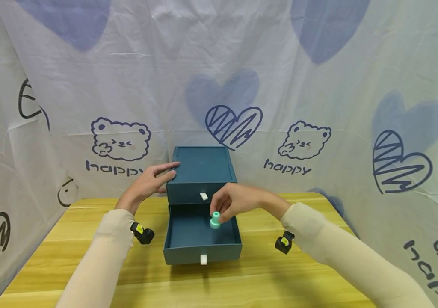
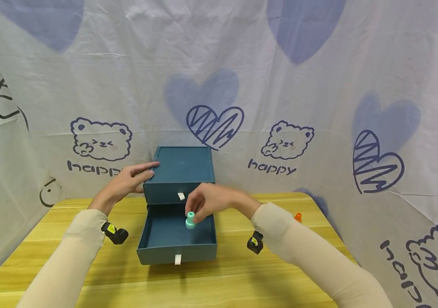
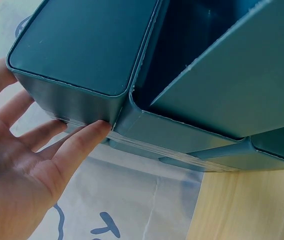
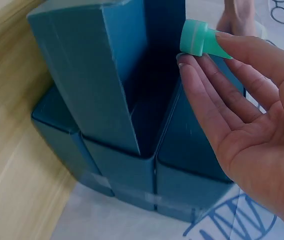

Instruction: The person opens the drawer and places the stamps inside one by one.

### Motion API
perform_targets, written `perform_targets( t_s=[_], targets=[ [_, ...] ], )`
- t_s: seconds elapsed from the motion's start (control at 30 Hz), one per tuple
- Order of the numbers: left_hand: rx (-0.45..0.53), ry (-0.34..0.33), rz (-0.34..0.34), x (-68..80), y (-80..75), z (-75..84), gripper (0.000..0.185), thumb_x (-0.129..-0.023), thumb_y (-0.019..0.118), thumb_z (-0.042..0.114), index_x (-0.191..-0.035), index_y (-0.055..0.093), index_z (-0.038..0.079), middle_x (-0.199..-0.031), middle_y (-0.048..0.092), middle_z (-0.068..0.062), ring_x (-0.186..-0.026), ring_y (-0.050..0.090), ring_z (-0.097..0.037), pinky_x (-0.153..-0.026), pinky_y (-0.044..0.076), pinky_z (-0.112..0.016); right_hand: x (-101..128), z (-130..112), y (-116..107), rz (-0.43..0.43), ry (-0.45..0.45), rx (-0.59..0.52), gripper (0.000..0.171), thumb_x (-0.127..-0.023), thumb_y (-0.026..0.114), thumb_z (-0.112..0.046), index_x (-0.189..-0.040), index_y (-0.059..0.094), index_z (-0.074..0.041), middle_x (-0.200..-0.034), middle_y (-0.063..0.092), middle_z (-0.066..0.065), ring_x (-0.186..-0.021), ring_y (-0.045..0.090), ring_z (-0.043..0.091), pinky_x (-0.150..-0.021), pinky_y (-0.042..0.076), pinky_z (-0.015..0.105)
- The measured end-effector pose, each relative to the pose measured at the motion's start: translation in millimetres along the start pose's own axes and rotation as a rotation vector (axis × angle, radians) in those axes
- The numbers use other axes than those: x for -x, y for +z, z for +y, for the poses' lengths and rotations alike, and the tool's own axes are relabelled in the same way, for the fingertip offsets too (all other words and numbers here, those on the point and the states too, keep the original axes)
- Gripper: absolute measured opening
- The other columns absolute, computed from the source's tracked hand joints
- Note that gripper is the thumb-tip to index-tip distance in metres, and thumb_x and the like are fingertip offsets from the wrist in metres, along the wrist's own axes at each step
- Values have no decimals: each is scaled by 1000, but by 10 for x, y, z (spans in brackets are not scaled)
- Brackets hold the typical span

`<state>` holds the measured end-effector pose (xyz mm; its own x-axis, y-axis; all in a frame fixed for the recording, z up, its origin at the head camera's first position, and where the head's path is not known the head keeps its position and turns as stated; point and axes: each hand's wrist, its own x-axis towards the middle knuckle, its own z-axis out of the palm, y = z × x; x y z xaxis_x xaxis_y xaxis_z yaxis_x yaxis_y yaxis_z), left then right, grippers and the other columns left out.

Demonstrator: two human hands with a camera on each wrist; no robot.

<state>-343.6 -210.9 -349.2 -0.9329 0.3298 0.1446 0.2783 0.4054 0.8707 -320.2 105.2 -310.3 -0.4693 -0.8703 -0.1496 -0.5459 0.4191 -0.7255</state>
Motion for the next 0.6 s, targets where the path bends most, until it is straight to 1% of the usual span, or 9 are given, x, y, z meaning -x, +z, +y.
perform_targets(
  t_s=[0.23, 0.37, 0.6],
  targets=[
    [-12, -2, 11, -1, 8, -9, 57, -109, 52, 38, -160, 41, 15, -171, 23, -20, -151, 34, -49, -108, 48, -64, -175, -103, 80, -32, -47, 30, 16, -90, 77, -3, -105, 73, -1, -100, 78, 13, -85, 73, 10, -83, 64, 25],
    [-13, -4, 15, 2, 11, 5, 57, -108, 52, 39, -159, 41, 15, -171, 24, -20, -151, 34, -49, -108, 48, -65, -268, -154, 132, -25, -40, 63, 16, -90, 78, -3, -105, 74, -3, -102, 78, 12, -86, 73, 8, -84, 63, 23],
    [-9, -5, 6, 14, 3, 16, 57, -109, 51, 39, -160, 41, 16, -171, 23, -20, -151, 34, -49, -108, 48, -65, -413, -172, 235, -9, -34, 116, 14, -90, 79, -6, -103, 76, -5, -100, 80, 8, -85, 73, 6, -83, 62, 20]
  ],
)
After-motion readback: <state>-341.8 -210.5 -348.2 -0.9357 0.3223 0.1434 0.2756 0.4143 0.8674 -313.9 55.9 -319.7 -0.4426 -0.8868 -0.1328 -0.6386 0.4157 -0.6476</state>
